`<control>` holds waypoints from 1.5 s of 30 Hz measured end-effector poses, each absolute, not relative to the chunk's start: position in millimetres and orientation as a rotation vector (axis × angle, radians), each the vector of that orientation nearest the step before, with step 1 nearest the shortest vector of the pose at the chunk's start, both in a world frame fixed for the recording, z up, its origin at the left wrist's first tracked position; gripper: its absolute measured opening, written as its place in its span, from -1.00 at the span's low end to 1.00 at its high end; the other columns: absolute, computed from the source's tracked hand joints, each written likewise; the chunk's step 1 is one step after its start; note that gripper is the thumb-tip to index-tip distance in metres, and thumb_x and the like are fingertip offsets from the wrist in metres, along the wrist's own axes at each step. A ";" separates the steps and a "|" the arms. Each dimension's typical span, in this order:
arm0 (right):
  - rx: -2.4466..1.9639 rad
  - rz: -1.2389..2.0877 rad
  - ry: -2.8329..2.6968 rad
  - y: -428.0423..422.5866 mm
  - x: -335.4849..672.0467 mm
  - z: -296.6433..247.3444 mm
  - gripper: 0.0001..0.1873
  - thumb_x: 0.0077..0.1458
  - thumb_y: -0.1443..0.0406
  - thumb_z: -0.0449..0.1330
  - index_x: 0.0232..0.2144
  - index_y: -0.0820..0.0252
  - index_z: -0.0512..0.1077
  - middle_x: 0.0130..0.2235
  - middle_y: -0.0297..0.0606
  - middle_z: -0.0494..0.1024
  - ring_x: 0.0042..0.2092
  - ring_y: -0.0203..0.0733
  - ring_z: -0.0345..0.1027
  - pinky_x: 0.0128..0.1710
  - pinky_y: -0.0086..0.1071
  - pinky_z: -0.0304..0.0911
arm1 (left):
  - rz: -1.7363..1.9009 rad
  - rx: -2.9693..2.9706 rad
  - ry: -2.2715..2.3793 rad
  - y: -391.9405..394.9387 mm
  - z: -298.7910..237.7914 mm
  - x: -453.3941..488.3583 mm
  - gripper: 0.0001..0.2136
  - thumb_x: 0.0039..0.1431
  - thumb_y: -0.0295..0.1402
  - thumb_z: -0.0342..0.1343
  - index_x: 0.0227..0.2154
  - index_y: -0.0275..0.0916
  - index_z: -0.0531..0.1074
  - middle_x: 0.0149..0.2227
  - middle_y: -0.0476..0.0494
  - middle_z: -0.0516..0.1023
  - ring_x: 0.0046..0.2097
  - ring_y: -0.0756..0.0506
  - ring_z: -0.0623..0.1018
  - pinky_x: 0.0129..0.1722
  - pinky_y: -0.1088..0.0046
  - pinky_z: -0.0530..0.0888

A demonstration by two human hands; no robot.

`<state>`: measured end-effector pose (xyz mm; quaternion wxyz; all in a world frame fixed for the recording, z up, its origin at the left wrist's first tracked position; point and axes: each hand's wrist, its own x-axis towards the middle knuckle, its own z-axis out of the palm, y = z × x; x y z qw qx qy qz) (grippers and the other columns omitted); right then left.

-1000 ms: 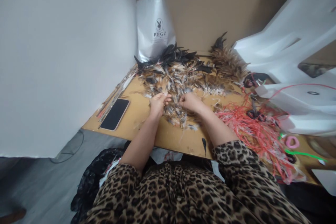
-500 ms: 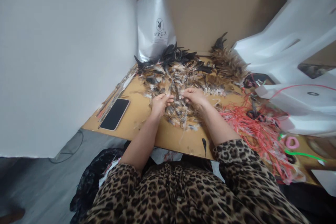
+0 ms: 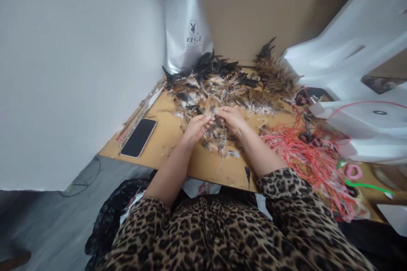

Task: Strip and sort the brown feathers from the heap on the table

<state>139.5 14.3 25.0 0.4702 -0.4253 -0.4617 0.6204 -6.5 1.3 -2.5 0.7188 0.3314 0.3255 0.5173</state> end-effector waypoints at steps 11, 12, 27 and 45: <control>-0.966 1.556 -1.211 12.9 141.3 24.8 -0.68 -0.34 0.20 0.35 -0.47 0.23 0.44 -0.55 -0.40 0.44 -0.59 -0.47 0.14 -0.58 -0.52 0.02 | 1.063 0.582 0.608 -0.7 2.8 -11.0 -0.98 -0.03 -0.55 0.13 -0.51 -0.36 0.42 -0.49 -0.03 0.46 -0.54 0.20 0.39 -0.60 0.80 0.29; -0.965 1.516 -1.225 13.4 140.8 23.5 -0.69 -0.34 0.19 0.35 -0.50 0.23 0.43 -0.57 -0.40 0.43 -0.59 -0.47 0.14 -0.58 -0.52 0.01 | 1.065 0.596 0.624 -0.7 2.7 -10.5 -0.98 -0.03 -0.54 0.14 -0.51 -0.36 0.42 -0.49 -0.03 0.47 -0.54 0.20 0.40 -0.60 0.80 0.29; -1.028 1.295 -1.302 14.3 138.0 22.0 -0.68 -0.29 0.12 0.32 -0.57 0.24 0.38 -0.63 -0.44 0.34 -0.59 -0.45 0.08 -0.57 -0.49 -0.04 | 1.119 0.826 0.804 -2.3 0.1 -4.6 -0.81 -0.14 -0.36 0.25 -0.47 -0.37 0.44 -0.45 -0.11 0.54 -0.52 0.12 0.46 -0.55 0.67 0.30; -1.105 1.221 -1.340 10.5 136.6 24.8 -0.71 -0.29 0.14 0.31 -0.62 0.24 0.37 -0.61 -0.40 0.38 -0.56 -0.41 0.15 -0.52 -0.48 0.05 | 1.139 1.049 0.917 -3.0 -2.9 -0.2 -0.76 -0.15 -0.25 0.22 -0.51 -0.35 0.43 -0.39 -0.20 0.56 -0.49 0.03 0.51 -0.57 0.59 0.33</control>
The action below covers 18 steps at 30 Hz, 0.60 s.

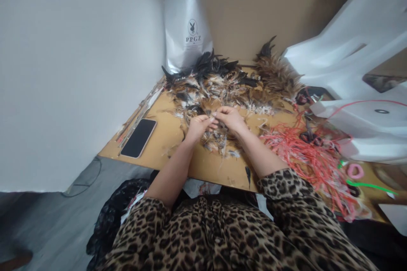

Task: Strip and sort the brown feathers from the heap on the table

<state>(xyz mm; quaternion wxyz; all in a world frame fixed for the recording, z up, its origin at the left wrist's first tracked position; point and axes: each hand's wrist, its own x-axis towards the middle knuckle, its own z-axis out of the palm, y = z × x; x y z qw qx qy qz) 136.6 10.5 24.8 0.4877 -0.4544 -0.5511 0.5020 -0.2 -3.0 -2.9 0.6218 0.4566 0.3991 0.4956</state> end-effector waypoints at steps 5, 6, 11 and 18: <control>-1.085 1.181 -1.325 10.4 130.2 24.8 -0.74 -0.27 0.16 0.30 -0.62 0.23 0.38 -0.61 -0.42 0.36 -0.56 -0.42 0.12 -0.51 -0.48 0.06 | 1.177 1.087 0.929 -4.0 -0.3 -0.9 -0.79 -0.12 -0.26 0.20 -0.54 -0.35 0.44 -0.49 -0.14 0.53 -0.56 0.07 0.45 -0.57 0.57 0.32; -1.079 1.186 -1.308 11.6 129.4 24.2 -0.74 -0.27 0.16 0.29 -0.59 0.23 0.39 -0.61 -0.43 0.36 -0.57 -0.43 0.11 -0.52 -0.48 0.05 | 1.199 1.084 0.936 -3.5 0.4 -1.9 -0.79 -0.12 -0.27 0.20 -0.55 -0.35 0.44 -0.50 -0.13 0.53 -0.57 0.07 0.44 -0.58 0.57 0.31; -1.185 1.056 -1.333 22.7 136.1 17.3 -0.72 -0.21 0.12 0.23 -0.50 0.24 0.45 -0.59 -0.40 0.39 -0.57 -0.41 0.10 -0.53 -0.47 0.06 | 1.415 0.866 0.940 4.9 0.1 -11.1 -0.83 -0.10 -0.30 0.20 -0.52 -0.33 0.43 -0.48 -0.09 0.53 -0.55 0.13 0.42 -0.59 0.64 0.27; -1.441 0.695 -1.760 29.0 146.9 6.0 -0.71 -0.15 0.11 0.16 -0.55 0.23 0.46 -0.58 -0.33 0.43 -0.54 -0.34 0.18 -0.51 -0.44 0.05 | 1.465 0.701 0.944 10.7 -2.5 -15.2 -0.85 -0.06 -0.33 0.18 -0.48 -0.33 0.41 -0.47 -0.07 0.53 -0.55 0.16 0.41 -0.58 0.69 0.24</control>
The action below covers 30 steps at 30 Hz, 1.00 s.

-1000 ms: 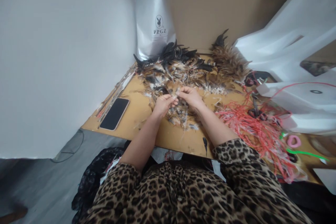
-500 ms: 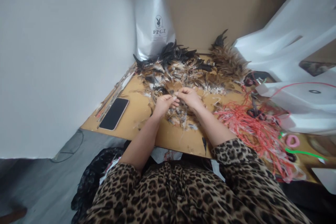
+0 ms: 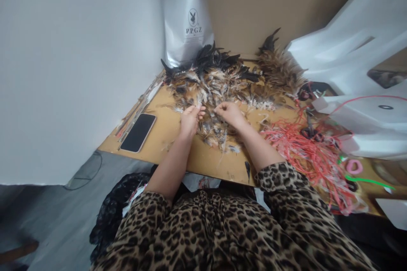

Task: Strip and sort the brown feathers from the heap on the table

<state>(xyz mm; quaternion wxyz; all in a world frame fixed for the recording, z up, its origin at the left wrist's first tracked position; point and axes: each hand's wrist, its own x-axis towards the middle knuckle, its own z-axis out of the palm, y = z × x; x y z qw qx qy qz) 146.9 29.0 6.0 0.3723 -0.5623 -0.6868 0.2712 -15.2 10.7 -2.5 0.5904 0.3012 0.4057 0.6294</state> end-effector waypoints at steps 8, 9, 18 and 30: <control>-1.606 0.494 -1.897 22.8 136.8 9.4 -0.89 -0.18 0.28 0.14 -0.59 0.18 0.45 -0.58 -0.32 0.43 -0.52 -0.31 0.19 -0.48 -0.42 0.02 | 1.430 0.736 0.969 9.1 -4.6 -11.8 -0.85 -0.05 -0.33 0.17 -0.49 -0.34 0.40 -0.43 -0.08 0.54 -0.54 0.16 0.41 -0.57 0.67 0.24; -1.572 0.543 -1.874 23.5 137.8 9.1 -0.88 -0.17 0.29 0.13 -0.60 0.19 0.45 -0.59 -0.32 0.43 -0.53 -0.32 0.19 -0.48 -0.42 0.03 | 1.429 0.741 0.965 9.2 -5.1 -11.7 -0.85 -0.05 -0.33 0.18 -0.49 -0.33 0.40 -0.43 -0.09 0.55 -0.53 0.16 0.42 -0.56 0.67 0.25; -1.249 1.096 -1.360 26.5 144.8 14.9 -0.74 -0.21 0.13 0.21 -0.55 0.22 0.38 -0.69 -0.42 0.31 -0.66 -0.42 0.03 -0.63 -0.46 -0.07 | 1.353 0.718 0.885 7.0 -3.9 -11.6 -0.88 -0.04 -0.38 0.18 -0.46 -0.34 0.42 -0.36 -0.13 0.56 -0.46 0.14 0.47 -0.54 0.70 0.29; -1.174 0.996 -1.256 21.4 135.7 15.1 -0.74 -0.21 0.11 0.22 -0.55 0.17 0.31 -0.61 -0.39 0.32 -0.56 -0.36 0.12 -0.52 -0.43 0.07 | 1.050 0.633 0.768 4.2 -2.2 -11.8 -0.93 0.00 -0.49 0.14 -0.40 -0.36 0.43 -0.25 -0.22 0.55 -0.41 0.09 0.52 -0.60 0.74 0.32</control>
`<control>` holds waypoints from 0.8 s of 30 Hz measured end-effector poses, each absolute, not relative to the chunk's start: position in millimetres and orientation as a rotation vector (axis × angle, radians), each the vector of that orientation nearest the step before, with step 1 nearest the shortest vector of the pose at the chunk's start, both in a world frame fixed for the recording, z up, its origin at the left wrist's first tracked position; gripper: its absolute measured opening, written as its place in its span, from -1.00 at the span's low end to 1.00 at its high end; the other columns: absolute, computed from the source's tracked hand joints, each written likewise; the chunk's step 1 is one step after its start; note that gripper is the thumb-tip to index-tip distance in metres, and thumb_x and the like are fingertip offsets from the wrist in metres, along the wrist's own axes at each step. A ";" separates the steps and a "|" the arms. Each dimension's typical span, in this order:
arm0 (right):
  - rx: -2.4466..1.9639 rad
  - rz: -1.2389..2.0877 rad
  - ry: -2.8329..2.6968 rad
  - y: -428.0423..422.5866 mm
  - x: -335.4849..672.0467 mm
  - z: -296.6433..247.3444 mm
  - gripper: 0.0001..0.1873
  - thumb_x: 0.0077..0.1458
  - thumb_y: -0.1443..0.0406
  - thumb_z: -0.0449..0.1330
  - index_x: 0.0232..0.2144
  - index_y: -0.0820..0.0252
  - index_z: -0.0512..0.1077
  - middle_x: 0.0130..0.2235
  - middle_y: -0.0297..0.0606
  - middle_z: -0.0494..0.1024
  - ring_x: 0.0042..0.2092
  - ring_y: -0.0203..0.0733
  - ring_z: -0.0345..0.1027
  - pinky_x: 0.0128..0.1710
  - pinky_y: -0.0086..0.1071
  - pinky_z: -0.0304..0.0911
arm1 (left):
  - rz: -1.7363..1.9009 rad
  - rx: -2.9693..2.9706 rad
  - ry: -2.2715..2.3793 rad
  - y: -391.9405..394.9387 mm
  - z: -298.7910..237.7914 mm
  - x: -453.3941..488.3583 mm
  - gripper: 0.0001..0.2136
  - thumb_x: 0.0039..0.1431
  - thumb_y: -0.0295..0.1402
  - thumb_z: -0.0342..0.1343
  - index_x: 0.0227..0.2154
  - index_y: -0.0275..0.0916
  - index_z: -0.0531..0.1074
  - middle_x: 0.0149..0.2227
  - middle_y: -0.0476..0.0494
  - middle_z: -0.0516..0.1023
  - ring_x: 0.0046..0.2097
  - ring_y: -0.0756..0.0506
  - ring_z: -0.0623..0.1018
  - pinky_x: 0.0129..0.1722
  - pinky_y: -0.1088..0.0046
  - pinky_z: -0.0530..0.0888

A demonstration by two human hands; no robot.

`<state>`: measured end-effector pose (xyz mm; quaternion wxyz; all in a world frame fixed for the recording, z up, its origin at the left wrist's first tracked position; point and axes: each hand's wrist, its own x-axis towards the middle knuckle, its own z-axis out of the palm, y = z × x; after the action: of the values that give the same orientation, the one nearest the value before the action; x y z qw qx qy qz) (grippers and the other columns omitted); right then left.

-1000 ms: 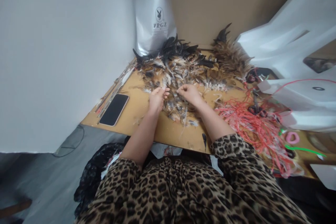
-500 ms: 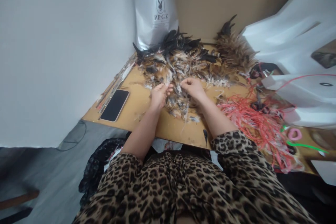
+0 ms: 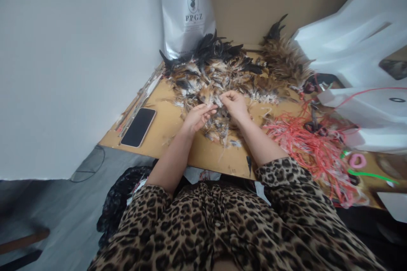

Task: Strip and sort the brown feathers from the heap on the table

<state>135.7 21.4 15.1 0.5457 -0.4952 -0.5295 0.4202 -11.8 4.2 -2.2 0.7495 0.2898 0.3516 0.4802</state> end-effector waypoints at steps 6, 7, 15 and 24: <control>-1.134 0.861 -1.237 11.4 128.0 18.9 -0.76 -0.13 0.12 0.16 -0.50 0.17 0.31 -0.50 -0.34 0.36 -0.45 -0.32 0.18 -0.39 -0.42 0.15 | 0.999 0.537 0.674 1.5 1.3 -11.8 -0.93 0.04 -0.52 0.08 -0.39 -0.32 0.44 -0.23 -0.18 0.53 -0.36 0.10 0.53 -0.58 0.78 0.34; -1.121 0.840 -1.240 9.3 126.1 19.0 -0.78 -0.11 0.13 0.15 -0.50 0.17 0.31 -0.49 -0.34 0.37 -0.44 -0.32 0.19 -0.37 -0.41 0.16 | 0.996 0.518 0.667 0.5 1.9 -10.9 -0.92 0.05 -0.53 0.07 -0.39 -0.31 0.45 -0.26 -0.15 0.53 -0.36 0.10 0.53 -0.58 0.79 0.34; -1.079 0.821 -1.306 1.9 115.0 14.8 -0.80 -0.09 0.15 0.15 -0.49 0.17 0.32 -0.44 -0.31 0.39 -0.37 -0.29 0.24 -0.28 -0.38 0.20 | 1.010 0.492 0.669 -2.5 1.1 -4.3 -0.90 0.02 -0.57 0.09 -0.42 -0.29 0.46 -0.39 -0.06 0.49 -0.41 0.14 0.49 -0.57 0.79 0.35; -1.116 1.174 -1.206 7.2 126.6 18.6 -0.65 -0.16 0.01 0.21 -0.54 0.19 0.38 -0.53 -0.35 0.41 -0.50 -0.36 0.21 -0.45 -0.45 0.14 | 1.115 0.651 0.719 1.3 2.3 -9.9 -0.94 0.01 -0.52 0.10 -0.48 -0.34 0.47 -0.32 -0.12 0.54 -0.46 0.17 0.44 -0.55 0.78 0.34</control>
<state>126.6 7.2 18.6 0.5321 -0.4679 -0.5055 0.4923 -9.9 1.3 2.3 0.7391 0.2968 0.3277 0.5081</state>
